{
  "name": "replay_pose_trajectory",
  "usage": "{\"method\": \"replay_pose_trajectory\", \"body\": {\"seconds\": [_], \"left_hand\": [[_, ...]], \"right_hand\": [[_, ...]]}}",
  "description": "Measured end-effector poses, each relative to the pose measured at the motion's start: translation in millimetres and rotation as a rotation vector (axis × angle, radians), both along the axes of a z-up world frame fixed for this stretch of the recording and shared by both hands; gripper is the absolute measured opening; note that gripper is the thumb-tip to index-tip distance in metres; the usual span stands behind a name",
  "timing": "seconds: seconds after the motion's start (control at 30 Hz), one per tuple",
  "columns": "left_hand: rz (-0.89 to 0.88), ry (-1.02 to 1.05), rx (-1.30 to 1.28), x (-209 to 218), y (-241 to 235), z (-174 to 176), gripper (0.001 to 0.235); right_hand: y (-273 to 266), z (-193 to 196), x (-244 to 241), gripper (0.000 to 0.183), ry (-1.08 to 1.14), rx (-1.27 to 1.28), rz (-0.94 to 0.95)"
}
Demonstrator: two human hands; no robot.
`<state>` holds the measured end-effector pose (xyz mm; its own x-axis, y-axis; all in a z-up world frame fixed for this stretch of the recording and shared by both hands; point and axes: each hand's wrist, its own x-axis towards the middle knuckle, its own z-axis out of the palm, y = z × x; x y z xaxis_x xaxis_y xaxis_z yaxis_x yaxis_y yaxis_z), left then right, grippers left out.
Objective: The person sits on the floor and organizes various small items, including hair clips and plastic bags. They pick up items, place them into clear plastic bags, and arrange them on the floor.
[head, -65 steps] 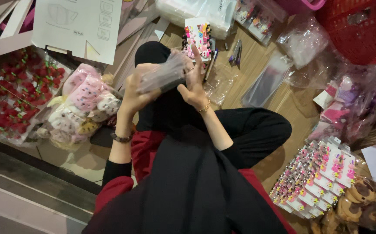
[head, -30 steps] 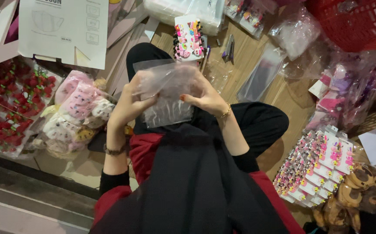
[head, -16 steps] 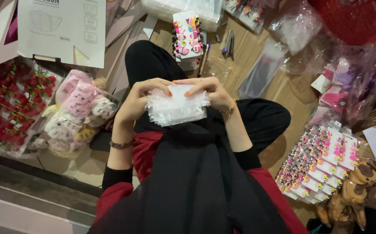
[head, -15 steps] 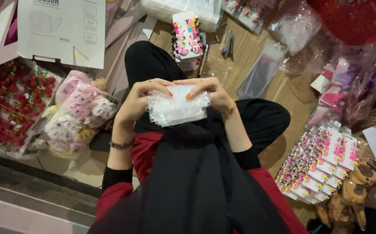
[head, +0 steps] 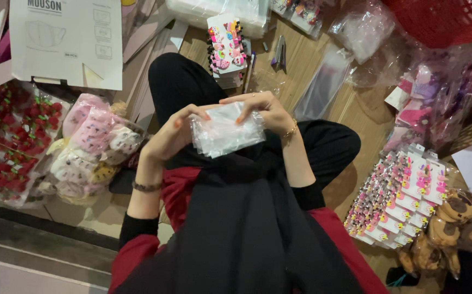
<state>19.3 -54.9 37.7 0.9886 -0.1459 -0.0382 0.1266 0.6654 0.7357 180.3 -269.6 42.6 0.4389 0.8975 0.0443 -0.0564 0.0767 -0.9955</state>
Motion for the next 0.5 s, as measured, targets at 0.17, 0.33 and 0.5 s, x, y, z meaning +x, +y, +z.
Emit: {"method": "replay_pose_trajectory", "body": {"seconds": [0.17,0.33,0.5], "left_hand": [[0.124,0.243,0.189,0.7,-7.7,-39.4,0.041],[0.138,0.274,0.283,2.9,-11.7,-26.9,0.044],[0.208,0.322,0.197,-1.4,-23.7,-27.1,0.103]], "right_hand": [[0.6,1.1,3.3,0.052,-0.244,-0.101,0.004],[-6.0,-5.6,2.9,0.054,-0.311,-0.148,-0.025],[-13.0,-2.3,0.7,0.058,-0.343,-0.121,-0.069]]}}
